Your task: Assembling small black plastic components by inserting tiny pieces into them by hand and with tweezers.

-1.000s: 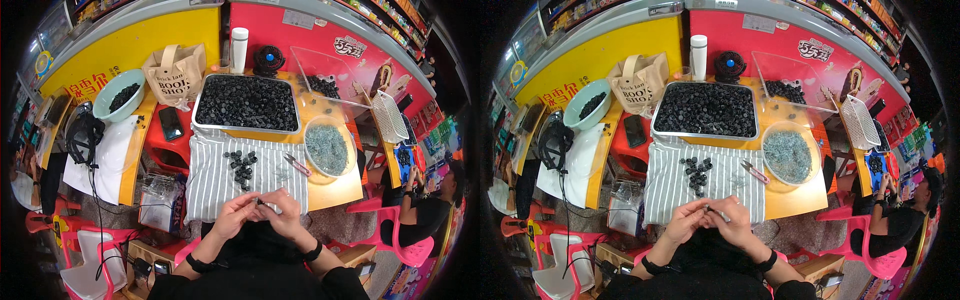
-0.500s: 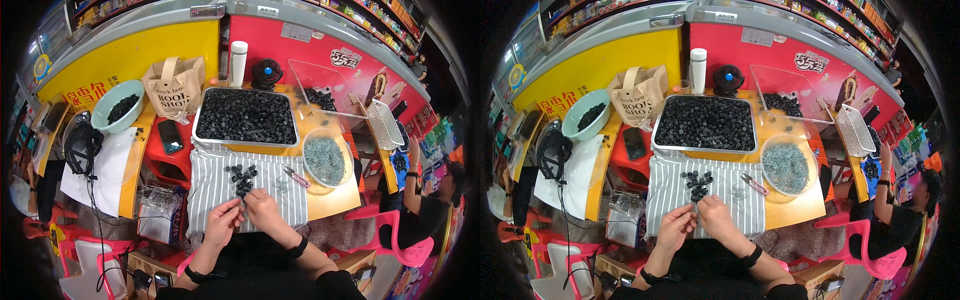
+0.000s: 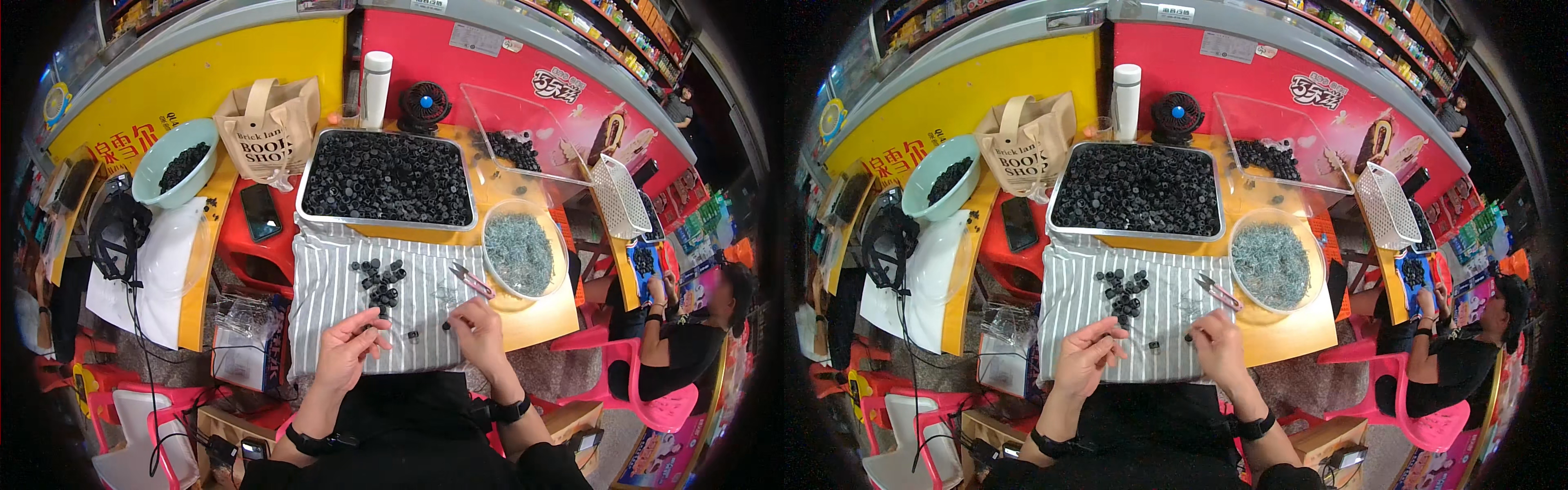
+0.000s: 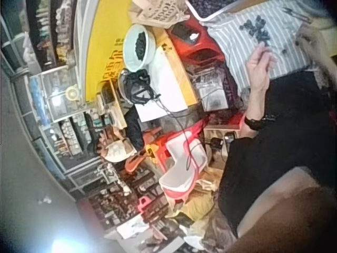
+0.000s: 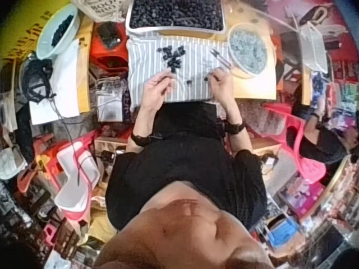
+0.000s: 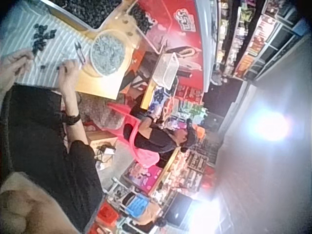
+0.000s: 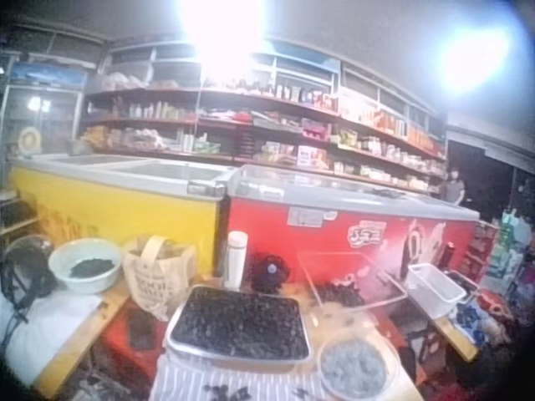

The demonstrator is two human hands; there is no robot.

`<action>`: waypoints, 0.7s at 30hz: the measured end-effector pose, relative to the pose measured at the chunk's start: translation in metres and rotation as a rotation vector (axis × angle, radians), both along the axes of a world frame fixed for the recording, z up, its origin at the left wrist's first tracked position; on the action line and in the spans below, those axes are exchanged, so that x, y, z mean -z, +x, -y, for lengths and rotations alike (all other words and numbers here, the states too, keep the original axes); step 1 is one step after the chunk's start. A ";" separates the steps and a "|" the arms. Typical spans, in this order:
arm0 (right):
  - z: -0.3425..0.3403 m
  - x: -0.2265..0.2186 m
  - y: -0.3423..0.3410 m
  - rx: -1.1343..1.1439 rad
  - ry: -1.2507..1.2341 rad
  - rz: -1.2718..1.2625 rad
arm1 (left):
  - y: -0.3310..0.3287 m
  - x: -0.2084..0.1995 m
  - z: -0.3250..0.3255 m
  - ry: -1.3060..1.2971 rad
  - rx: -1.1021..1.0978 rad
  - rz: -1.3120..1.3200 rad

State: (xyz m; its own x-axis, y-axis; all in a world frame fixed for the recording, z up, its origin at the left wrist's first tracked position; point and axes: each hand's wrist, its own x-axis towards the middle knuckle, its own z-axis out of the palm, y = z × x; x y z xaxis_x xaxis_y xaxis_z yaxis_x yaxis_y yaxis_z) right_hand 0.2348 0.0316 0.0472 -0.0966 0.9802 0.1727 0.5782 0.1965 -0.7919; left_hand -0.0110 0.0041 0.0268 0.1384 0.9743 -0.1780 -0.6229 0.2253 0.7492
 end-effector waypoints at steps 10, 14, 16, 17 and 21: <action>-0.029 0.005 0.010 -0.058 0.280 0.397 | 0.007 0.002 0.001 -0.004 -0.079 0.030; -0.025 0.008 0.012 -0.063 0.328 0.452 | 0.005 0.005 0.003 -0.009 0.000 0.024; -0.023 0.005 0.012 -0.101 0.330 0.436 | 0.006 0.005 0.003 -0.009 -0.008 0.029; -0.023 0.004 0.012 -0.136 0.332 0.419 | 0.007 0.005 0.003 -0.008 -0.013 0.034; -0.023 0.003 0.014 -0.184 0.350 0.406 | 0.012 0.002 0.002 -0.015 -0.016 0.030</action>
